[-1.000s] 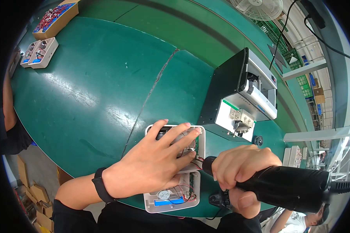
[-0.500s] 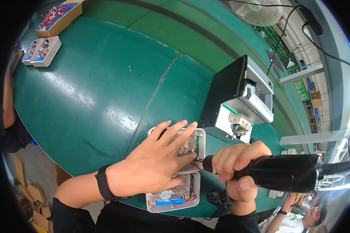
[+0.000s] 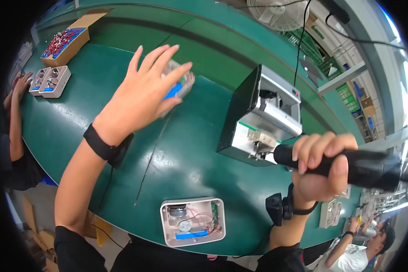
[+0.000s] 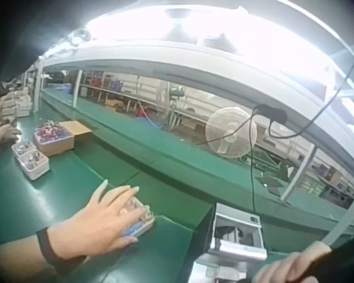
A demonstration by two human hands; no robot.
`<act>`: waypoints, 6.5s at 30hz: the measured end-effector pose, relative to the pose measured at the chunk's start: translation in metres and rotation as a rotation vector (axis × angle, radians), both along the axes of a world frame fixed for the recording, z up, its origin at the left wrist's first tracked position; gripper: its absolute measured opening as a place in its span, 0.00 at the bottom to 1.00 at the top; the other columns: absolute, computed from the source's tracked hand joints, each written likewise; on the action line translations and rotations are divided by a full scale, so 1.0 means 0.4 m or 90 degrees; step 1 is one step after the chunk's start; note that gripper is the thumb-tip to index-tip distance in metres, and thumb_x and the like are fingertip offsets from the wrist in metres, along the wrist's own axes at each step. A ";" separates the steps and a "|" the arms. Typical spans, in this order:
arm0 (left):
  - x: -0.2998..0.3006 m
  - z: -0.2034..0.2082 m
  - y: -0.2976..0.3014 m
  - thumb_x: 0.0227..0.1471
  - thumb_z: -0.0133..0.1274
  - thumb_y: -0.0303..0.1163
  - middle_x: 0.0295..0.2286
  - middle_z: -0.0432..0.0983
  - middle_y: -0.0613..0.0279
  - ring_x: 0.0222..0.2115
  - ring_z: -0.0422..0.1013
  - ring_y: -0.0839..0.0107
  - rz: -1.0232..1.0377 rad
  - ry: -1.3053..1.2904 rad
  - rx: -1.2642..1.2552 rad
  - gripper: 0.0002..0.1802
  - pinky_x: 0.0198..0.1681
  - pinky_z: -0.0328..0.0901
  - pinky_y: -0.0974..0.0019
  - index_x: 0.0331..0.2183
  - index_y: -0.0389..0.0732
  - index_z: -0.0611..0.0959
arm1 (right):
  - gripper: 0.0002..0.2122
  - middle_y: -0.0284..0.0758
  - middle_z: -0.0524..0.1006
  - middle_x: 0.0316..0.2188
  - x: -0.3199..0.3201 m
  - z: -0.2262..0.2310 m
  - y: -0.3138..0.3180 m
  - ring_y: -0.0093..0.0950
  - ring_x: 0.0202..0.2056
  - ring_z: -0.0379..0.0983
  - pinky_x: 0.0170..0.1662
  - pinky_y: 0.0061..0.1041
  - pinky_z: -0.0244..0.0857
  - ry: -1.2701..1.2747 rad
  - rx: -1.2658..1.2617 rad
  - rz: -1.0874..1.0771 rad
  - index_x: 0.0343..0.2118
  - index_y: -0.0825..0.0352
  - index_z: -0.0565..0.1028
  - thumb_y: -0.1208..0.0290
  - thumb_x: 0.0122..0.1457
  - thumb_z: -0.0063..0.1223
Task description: Assembling internal electronic components into a plastic housing using an electric screwdriver.
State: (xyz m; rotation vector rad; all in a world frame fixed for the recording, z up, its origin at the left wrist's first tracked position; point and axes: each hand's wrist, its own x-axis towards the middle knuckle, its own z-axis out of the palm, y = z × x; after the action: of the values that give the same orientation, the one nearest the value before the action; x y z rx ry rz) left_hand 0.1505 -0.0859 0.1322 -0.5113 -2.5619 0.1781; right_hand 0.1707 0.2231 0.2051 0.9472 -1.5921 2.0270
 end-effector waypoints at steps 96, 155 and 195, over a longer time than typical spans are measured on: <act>0.314 -0.038 0.304 0.36 0.64 0.25 0.45 0.77 0.58 0.51 0.71 0.57 -0.296 -0.374 0.325 0.10 0.40 0.74 0.58 0.28 0.41 0.84 | 0.16 0.32 0.70 0.17 0.158 0.014 0.091 0.25 0.18 0.68 0.24 0.22 0.62 -0.189 0.147 0.293 0.24 0.68 0.70 0.70 0.47 0.72; 0.357 -0.010 0.243 0.38 0.67 0.38 0.55 0.64 0.45 0.57 0.61 0.50 -0.143 -0.399 0.159 0.49 0.60 0.53 0.41 0.59 0.30 0.64 | 0.12 0.32 0.65 0.15 0.054 0.017 0.009 0.26 0.14 0.60 0.20 0.29 0.60 0.035 -0.007 0.074 0.30 0.66 0.64 0.69 0.55 0.57; 0.242 -0.006 0.203 0.30 0.67 0.28 0.54 0.65 0.51 0.57 0.62 0.54 -0.202 -0.466 0.193 0.56 0.52 0.62 0.50 0.63 0.39 0.60 | 0.15 0.31 0.63 0.15 0.056 -0.120 -0.032 0.23 0.14 0.60 0.20 0.25 0.61 -0.213 0.013 0.159 0.32 0.64 0.61 0.65 0.59 0.57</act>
State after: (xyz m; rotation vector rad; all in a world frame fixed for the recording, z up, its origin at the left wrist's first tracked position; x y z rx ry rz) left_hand 0.2472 -0.0047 0.1298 -0.9897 -3.0520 -0.6076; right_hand 0.1931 0.2101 0.1571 0.8866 -1.7349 2.4533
